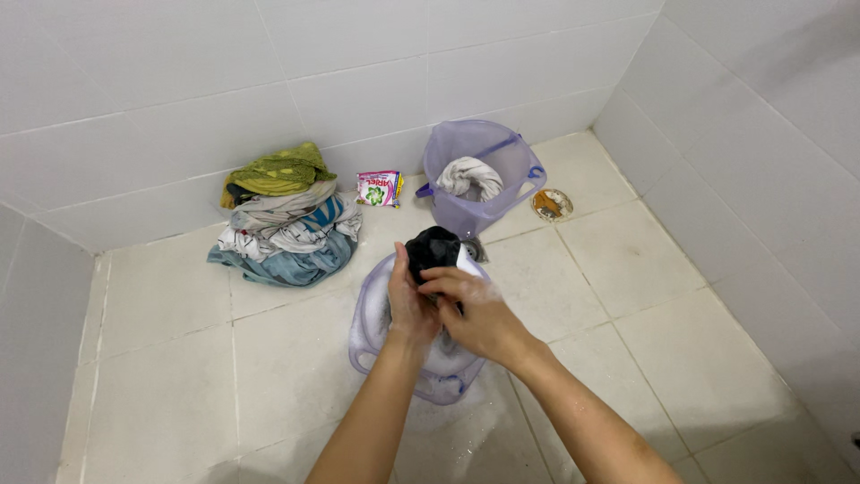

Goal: The person washes clothes in a bucket by hand, rubbing and scrubbing the fabric in soapy water.

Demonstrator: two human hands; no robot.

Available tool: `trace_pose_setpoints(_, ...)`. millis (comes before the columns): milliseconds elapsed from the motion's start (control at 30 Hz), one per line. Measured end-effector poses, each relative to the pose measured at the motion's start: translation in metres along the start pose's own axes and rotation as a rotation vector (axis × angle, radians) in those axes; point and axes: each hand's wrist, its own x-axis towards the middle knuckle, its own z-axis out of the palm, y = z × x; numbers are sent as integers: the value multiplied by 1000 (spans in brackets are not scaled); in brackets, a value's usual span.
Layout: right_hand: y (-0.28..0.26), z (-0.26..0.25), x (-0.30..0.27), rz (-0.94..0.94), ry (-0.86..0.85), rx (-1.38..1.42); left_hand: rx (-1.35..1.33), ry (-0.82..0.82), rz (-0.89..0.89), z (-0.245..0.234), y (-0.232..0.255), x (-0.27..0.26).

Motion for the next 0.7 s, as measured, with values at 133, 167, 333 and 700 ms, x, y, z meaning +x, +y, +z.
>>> trace_pose_setpoints(133, 9, -6, 8, 212, 175, 330, -78, 7, -19, 7, -4, -1)
trace_pose_setpoints(167, 16, -9, 10, 152, 288, 194, -91, 74, -65, 6, -6, -1)
trace_pose_setpoints(333, 52, -18, 15, 242, 365, 342, 86, 34, -188, -4, -6, -3)
trace_pose_setpoints(700, 86, -14, 18, 522, 353, 693, 557, 229, -130, -5, -2, -11)
